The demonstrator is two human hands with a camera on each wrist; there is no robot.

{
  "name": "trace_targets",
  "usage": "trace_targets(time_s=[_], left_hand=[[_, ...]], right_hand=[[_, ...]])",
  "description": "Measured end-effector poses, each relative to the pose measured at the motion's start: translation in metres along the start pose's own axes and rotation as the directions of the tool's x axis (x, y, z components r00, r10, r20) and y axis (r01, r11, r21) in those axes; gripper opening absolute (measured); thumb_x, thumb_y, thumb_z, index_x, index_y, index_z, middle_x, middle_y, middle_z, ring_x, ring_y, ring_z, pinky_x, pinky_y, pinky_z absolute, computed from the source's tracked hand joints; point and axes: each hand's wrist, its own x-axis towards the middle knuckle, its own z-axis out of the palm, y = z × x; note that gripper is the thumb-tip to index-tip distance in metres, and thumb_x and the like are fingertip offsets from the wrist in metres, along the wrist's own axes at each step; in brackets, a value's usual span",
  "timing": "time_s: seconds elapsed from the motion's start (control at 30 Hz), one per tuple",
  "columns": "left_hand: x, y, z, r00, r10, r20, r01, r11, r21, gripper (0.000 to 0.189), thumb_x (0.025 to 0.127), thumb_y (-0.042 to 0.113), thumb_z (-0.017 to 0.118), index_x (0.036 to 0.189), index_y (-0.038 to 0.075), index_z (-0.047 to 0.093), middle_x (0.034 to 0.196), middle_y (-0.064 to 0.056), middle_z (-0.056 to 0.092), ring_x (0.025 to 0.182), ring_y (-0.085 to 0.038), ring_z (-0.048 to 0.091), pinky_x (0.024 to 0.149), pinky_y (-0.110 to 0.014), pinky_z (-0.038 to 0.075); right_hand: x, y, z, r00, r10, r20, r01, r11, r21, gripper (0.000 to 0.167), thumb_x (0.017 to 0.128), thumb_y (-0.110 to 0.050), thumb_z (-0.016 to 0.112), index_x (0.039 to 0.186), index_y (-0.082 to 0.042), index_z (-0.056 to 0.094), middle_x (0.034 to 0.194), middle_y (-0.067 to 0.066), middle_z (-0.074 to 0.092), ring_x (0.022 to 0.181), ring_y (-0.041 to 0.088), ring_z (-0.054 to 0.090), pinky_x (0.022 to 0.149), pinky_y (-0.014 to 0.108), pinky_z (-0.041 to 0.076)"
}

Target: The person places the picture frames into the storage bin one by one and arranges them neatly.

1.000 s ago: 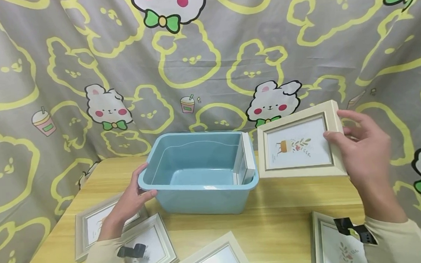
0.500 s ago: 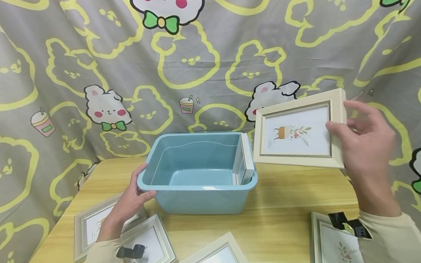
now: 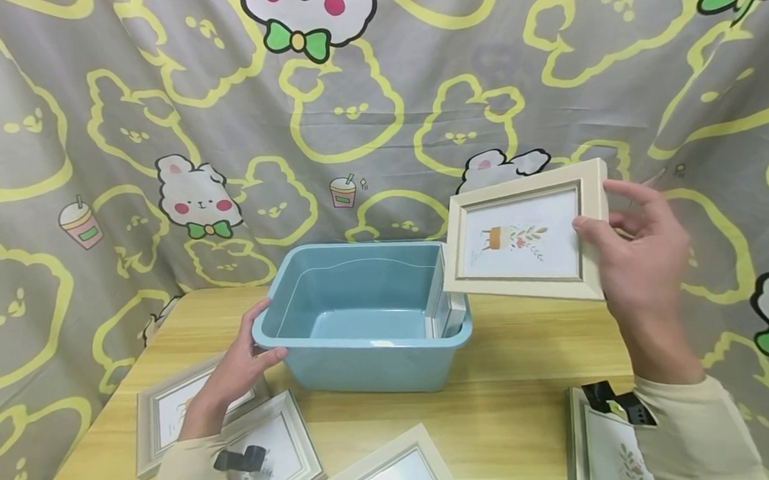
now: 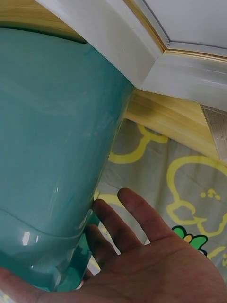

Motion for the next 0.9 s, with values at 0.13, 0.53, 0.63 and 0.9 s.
trace_targets(time_s=[0.13,0.53,0.63,0.9], left_hand=[[0.001,-0.002,0.0,1.0,-0.006,0.0,0.006,1.0,0.003,0.089,0.087,0.026,0.072,0.153,0.027,0.012,0.147,-0.02,0.039,0.129,-0.042,0.047,0.102,-0.063,0.038],[0.002,-0.002,0.0,1.0,0.006,-0.002,-0.006,1.0,-0.003,0.089,0.087,0.026,0.072,0.153,0.028,0.013,0.146,-0.019,0.041,0.129,-0.041,0.047,0.102,-0.063,0.038],[0.002,-0.002,0.0,1.0,0.005,-0.004,-0.005,1.0,0.008,0.088,0.087,0.026,0.072,0.153,0.027,0.013,0.145,-0.019,0.042,0.129,-0.041,0.048,0.102,-0.063,0.039],[0.002,-0.003,-0.001,1.0,-0.002,-0.006,0.002,1.0,0.013,0.087,0.087,0.026,0.072,0.152,0.03,0.014,0.143,-0.02,0.044,0.125,-0.043,0.05,0.1,-0.061,0.041]], right_hand=[[-0.001,0.002,0.007,0.997,0.072,0.023,-0.07,0.996,-0.053,0.047,0.076,0.009,0.072,0.116,-0.013,0.068,0.072,-0.005,0.067,0.062,0.003,0.064,0.053,0.011,0.05],[-0.002,0.014,0.022,0.985,0.134,0.112,-0.134,0.991,-0.015,0.045,0.075,0.009,0.073,0.114,-0.015,0.066,0.068,-0.004,0.066,0.058,0.004,0.063,0.05,0.015,0.051],[-0.002,0.017,0.024,0.98,0.135,0.145,-0.137,0.991,0.001,0.045,0.075,0.009,0.073,0.112,-0.015,0.066,0.068,-0.004,0.065,0.058,0.004,0.062,0.05,0.014,0.05],[-0.005,0.023,0.029,0.955,0.155,0.253,-0.135,0.986,-0.095,0.044,0.079,0.002,0.073,0.114,-0.02,0.061,0.069,-0.006,0.062,0.055,0.002,0.06,0.05,0.015,0.05]])
